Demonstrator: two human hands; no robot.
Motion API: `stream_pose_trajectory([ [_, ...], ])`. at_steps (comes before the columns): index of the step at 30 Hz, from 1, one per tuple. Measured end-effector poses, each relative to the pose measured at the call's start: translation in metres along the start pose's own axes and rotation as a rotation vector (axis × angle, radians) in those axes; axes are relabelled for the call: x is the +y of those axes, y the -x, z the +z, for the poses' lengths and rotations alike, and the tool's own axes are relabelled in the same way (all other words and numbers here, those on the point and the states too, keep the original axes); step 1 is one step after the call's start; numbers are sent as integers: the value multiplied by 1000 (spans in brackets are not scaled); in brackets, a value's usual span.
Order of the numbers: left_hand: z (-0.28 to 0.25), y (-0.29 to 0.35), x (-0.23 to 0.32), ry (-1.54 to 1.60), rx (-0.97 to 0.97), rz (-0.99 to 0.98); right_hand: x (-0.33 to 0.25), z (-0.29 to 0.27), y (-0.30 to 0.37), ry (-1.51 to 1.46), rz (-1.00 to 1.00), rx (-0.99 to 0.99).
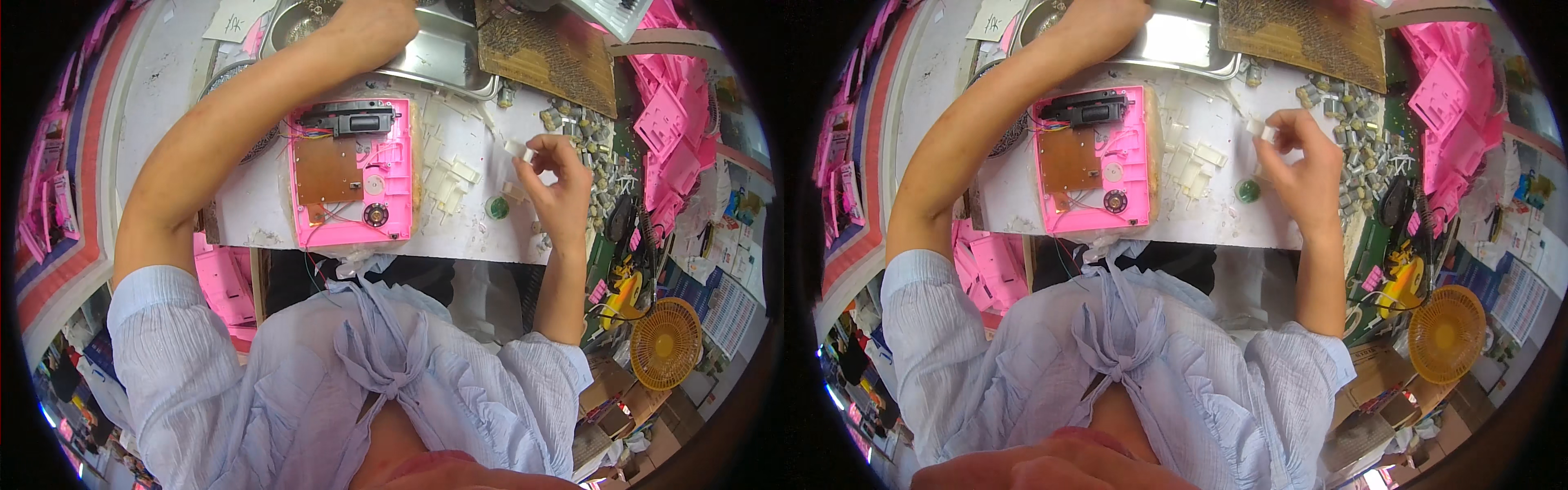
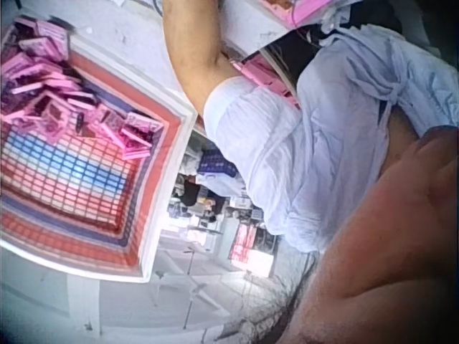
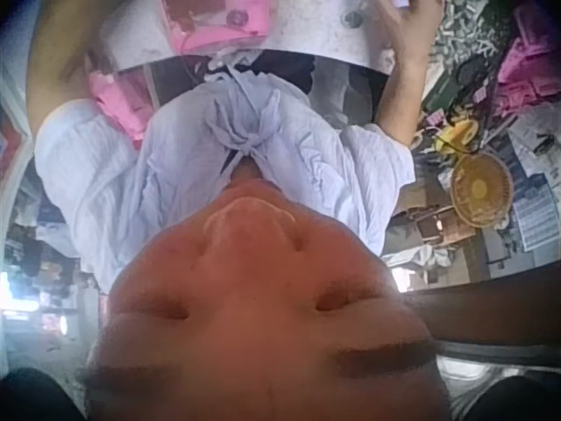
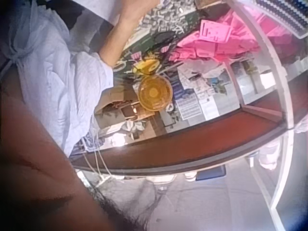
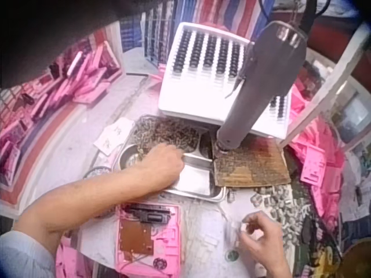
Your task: Assembling and soldering electronic components into a pink plastic toy casing.
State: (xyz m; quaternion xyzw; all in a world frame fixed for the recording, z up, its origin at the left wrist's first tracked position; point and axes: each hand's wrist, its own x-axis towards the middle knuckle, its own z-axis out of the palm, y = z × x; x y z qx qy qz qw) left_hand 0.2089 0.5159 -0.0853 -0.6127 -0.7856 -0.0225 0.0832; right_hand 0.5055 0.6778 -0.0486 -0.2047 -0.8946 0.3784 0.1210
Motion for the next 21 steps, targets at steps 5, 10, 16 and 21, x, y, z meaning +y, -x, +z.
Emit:
stream_pose_trajectory([
  [5, -73, 29, 18, 585, 86, -291, -23, 6, 45, -386, 72, 28],
  [10, -98, 150, 84, 1714, 29, -620, -58, 47, 71, -602, -120, -24],
  [16, -66, 196, 128, 2362, 104, -913, -81, 66, 60, -475, -423, -85],
  [21, -60, 199, 138, 2372, 177, -876, -86, 73, 63, -321, -527, -48],
])
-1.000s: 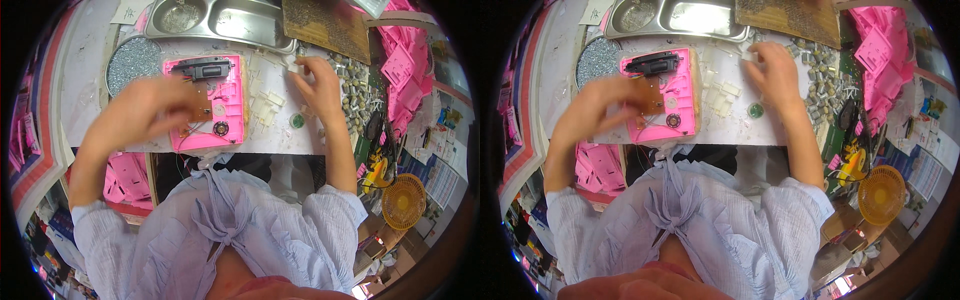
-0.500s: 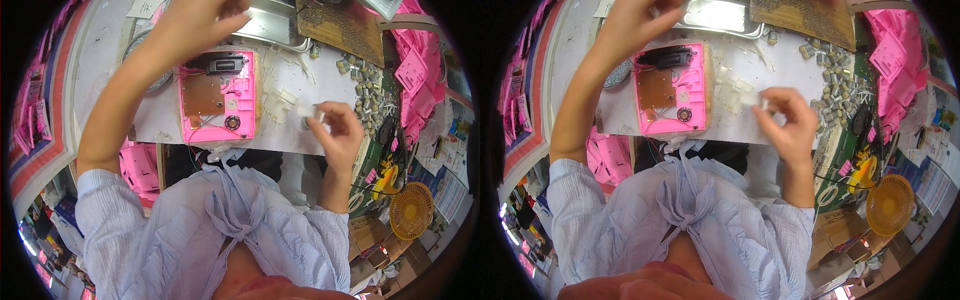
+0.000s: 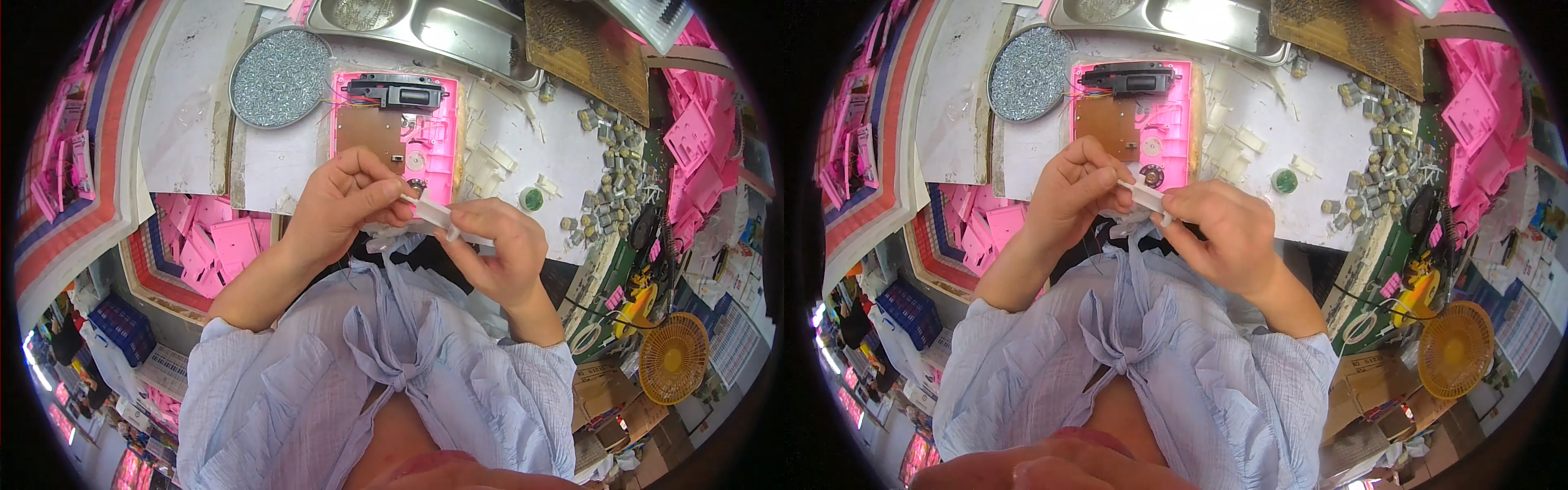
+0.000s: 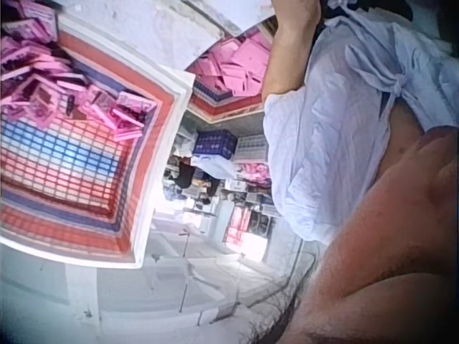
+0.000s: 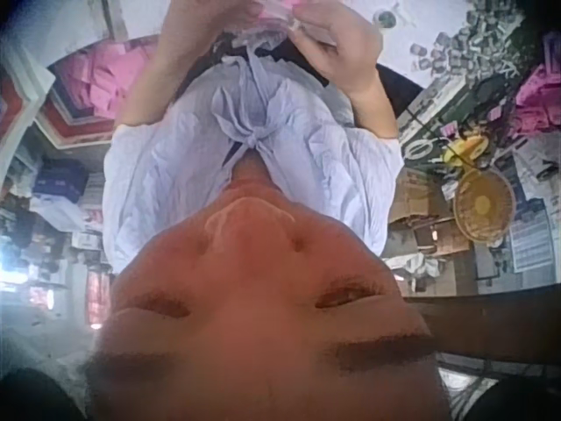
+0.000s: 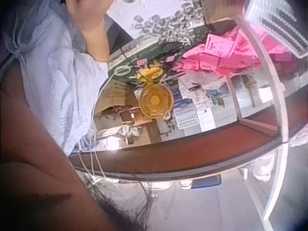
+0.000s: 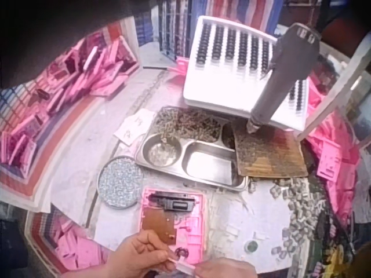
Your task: Assembling and soldering electronic components into a pink plastic toy casing.
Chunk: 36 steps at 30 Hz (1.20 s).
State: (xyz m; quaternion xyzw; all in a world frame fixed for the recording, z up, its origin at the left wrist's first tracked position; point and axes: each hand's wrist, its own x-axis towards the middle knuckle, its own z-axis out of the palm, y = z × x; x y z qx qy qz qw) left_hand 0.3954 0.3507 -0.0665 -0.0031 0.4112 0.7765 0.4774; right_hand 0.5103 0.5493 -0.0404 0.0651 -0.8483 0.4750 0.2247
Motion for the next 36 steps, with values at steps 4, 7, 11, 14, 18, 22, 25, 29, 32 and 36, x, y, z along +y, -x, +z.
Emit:
stream_pose_trajectory([
  [4, 7, 1, 5, -457, -18, 101, 5, 2, 9, 5, -23, -24],
  [7, 9, -21, 35, -1060, 15, 292, 15, -13, 37, -227, 345, 45],
  [11, 24, -62, 36, -1765, 54, 632, 18, -25, 39, -567, 559, 122],
  [14, 31, -68, 31, -2000, 64, 517, 17, -26, 41, -495, 517, 135],
  [18, 31, -70, 20, -1963, 153, 518, 19, -26, 43, -444, 513, 138],
  [22, 38, -71, 14, -1901, 222, 538, 22, -25, 41, -400, 483, 144],
  [25, 40, -70, 10, -1929, 265, 503, 24, -27, 39, -371, 445, 124],
  [29, 36, -73, 4, -1896, 300, 598, 29, -30, 38, -365, 470, 108],
  [32, 26, -66, 4, -1759, 265, 685, 34, -32, 34, -274, 459, 138],
  [36, 8, -42, 13, -1406, 196, 629, 51, -29, 9, -1, 200, -2],
])
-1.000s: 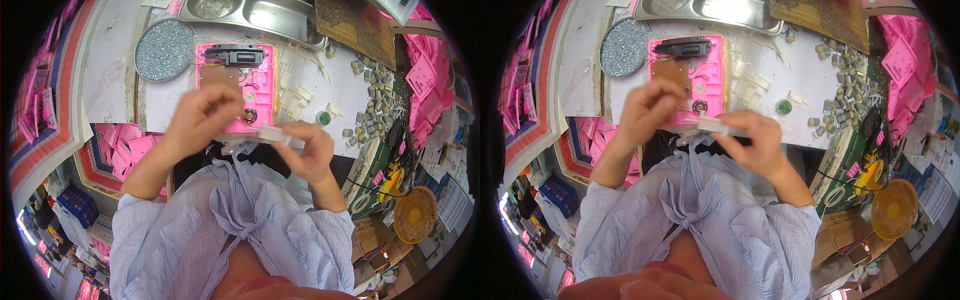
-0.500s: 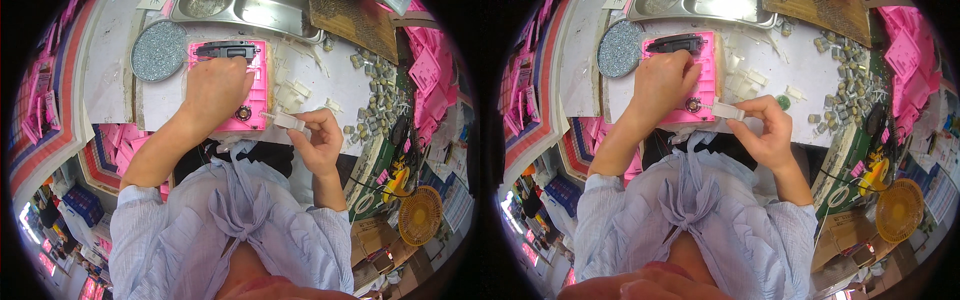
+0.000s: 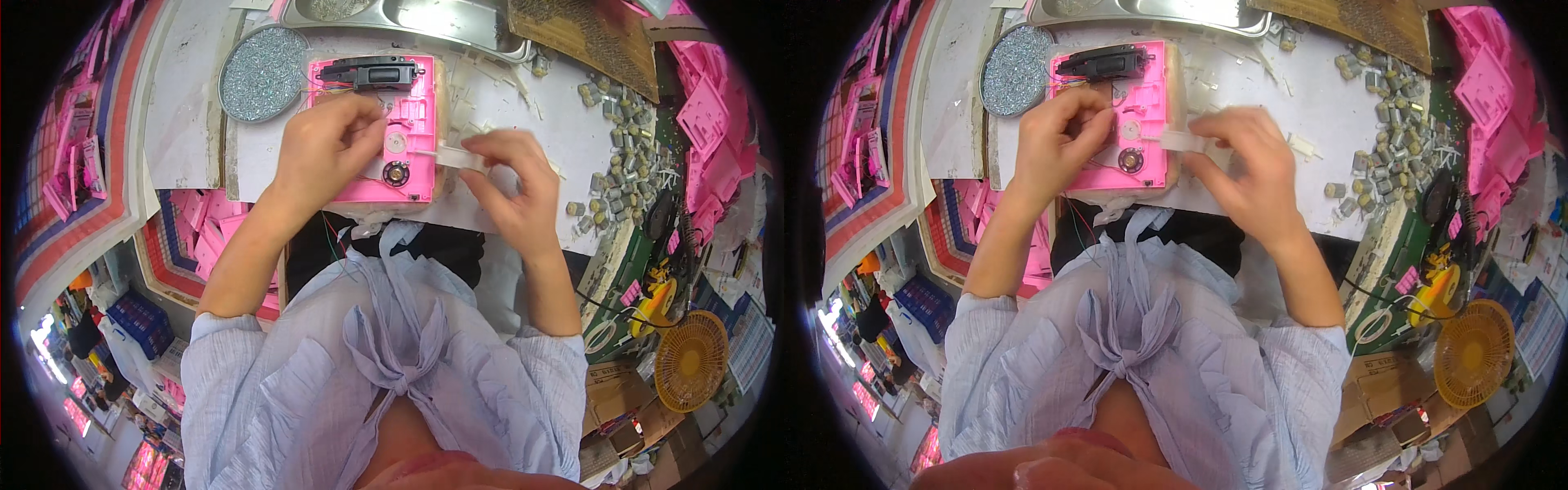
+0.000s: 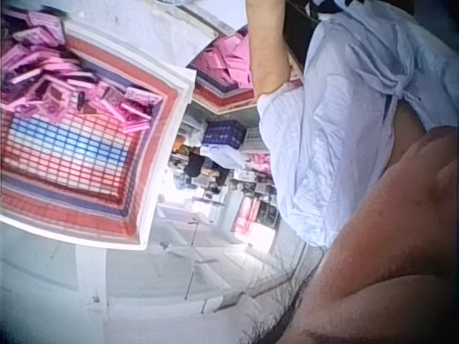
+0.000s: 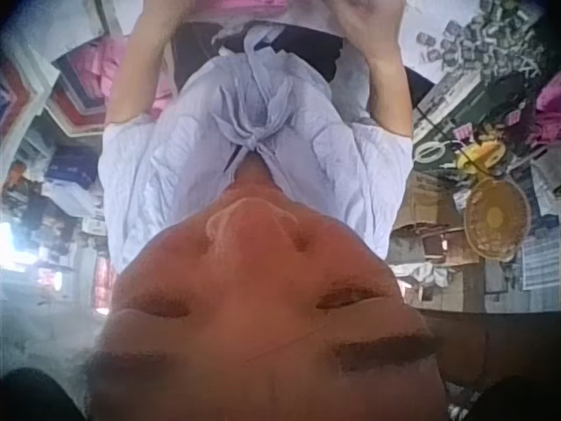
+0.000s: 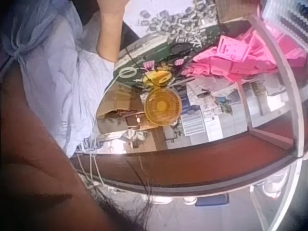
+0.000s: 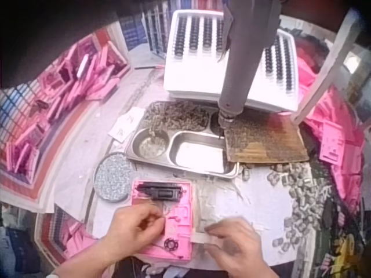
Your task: Assembling and soldering electronic components into a pink plastic toy casing.
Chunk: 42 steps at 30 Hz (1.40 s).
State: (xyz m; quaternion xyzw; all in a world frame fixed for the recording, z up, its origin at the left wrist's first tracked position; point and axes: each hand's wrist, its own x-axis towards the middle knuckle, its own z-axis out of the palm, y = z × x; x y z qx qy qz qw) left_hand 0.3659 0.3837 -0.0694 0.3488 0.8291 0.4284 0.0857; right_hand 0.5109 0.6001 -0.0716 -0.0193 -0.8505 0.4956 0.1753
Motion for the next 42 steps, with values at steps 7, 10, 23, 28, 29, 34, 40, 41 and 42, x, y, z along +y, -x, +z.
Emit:
stream_pose_trajectory([
  [7, -5, 5, -15, 25, 17, 200, 2, 19, -24, 296, -203, -58],
  [10, -1, 6, -17, 43, 11, 177, -4, 18, -38, 328, -299, -148],
  [23, 2, 4, -19, 91, 37, 166, 15, 17, -63, 107, -346, -287],
  [28, 2, 4, -19, 88, 35, 140, 37, 27, -43, -44, -196, -175],
  [29, 2, 4, -18, 88, 33, 133, 38, 28, -41, -62, -167, -167],
  [34, 4, 5, -19, 127, 37, 122, 42, 32, -41, -33, -254, -174],
  [40, 5, 4, -19, 94, 19, 148, 3, 25, -54, 491, -268, -352],
  [41, 7, 3, -18, 100, -2, 148, -1, 21, -53, 555, -268, -369],
  [42, 6, 4, -18, 95, -11, 140, -6, 15, -54, 578, -262, -421],
])
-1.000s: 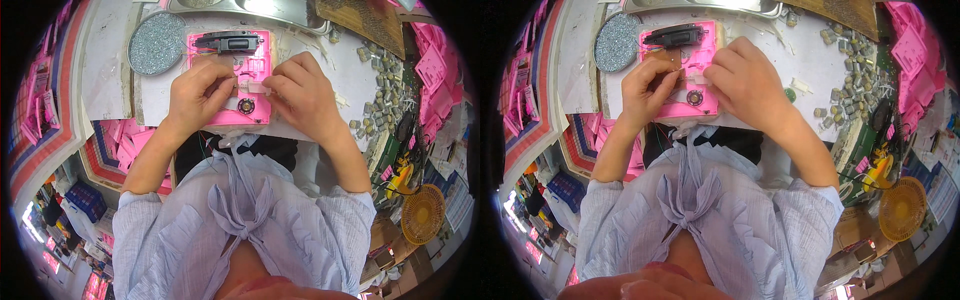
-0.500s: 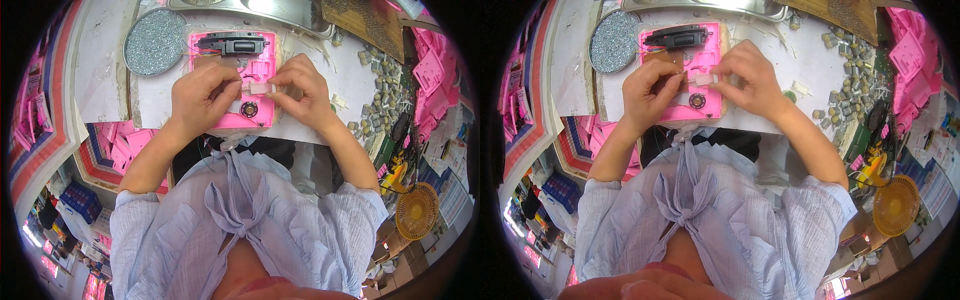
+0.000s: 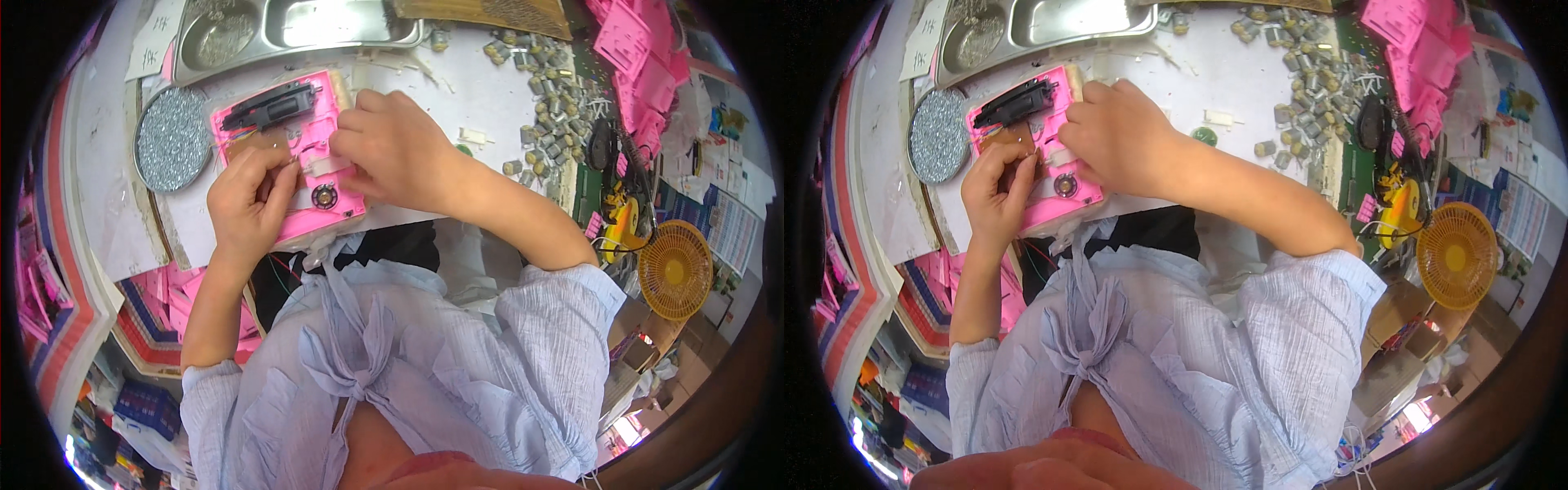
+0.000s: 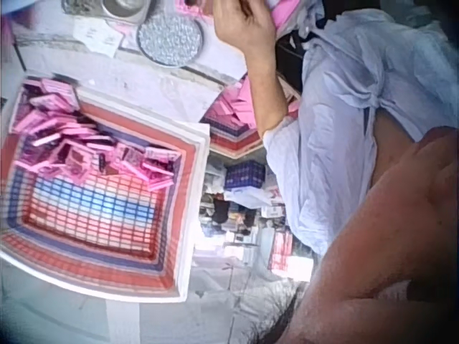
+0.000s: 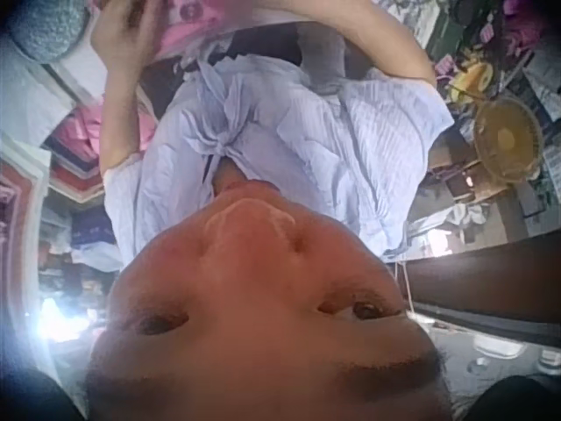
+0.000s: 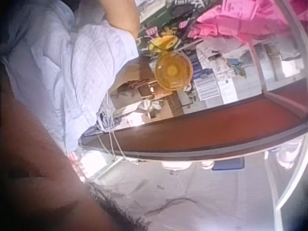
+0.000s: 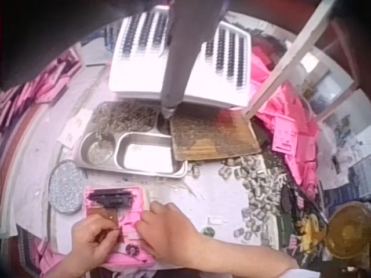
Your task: Assembling and soldering electronic components into a pink plastic toy casing.
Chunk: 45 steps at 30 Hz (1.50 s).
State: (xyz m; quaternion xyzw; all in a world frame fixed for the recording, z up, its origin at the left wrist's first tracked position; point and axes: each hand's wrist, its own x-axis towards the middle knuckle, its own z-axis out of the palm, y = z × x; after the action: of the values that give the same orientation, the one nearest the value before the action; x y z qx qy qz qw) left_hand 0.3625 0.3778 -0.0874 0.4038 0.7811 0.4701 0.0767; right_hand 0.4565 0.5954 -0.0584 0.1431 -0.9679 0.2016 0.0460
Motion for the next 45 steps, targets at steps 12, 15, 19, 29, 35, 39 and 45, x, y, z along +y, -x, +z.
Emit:
stream_pose_trajectory([
  [12, -7, -20, 36, 84, -117, 79, 144, -34, 92, 517, 751, 252],
  [15, 4, -46, 61, 253, -288, -109, 103, -44, 80, 292, 745, 238],
  [19, 49, -88, 70, 717, -516, -532, 29, -30, 65, 49, 425, 508],
  [29, 34, -87, 65, 444, -873, -340, 14, -53, 82, -556, 281, 251],
  [35, 38, -118, 94, 70, -988, -4, 8, -58, 93, -618, 387, 263],
  [39, 63, -135, 101, 68, -1069, 236, 8, -60, 116, -599, 434, 273],
  [45, 103, -234, 57, -293, -348, 450, 9, -32, 136, -1302, 585, 540],
])
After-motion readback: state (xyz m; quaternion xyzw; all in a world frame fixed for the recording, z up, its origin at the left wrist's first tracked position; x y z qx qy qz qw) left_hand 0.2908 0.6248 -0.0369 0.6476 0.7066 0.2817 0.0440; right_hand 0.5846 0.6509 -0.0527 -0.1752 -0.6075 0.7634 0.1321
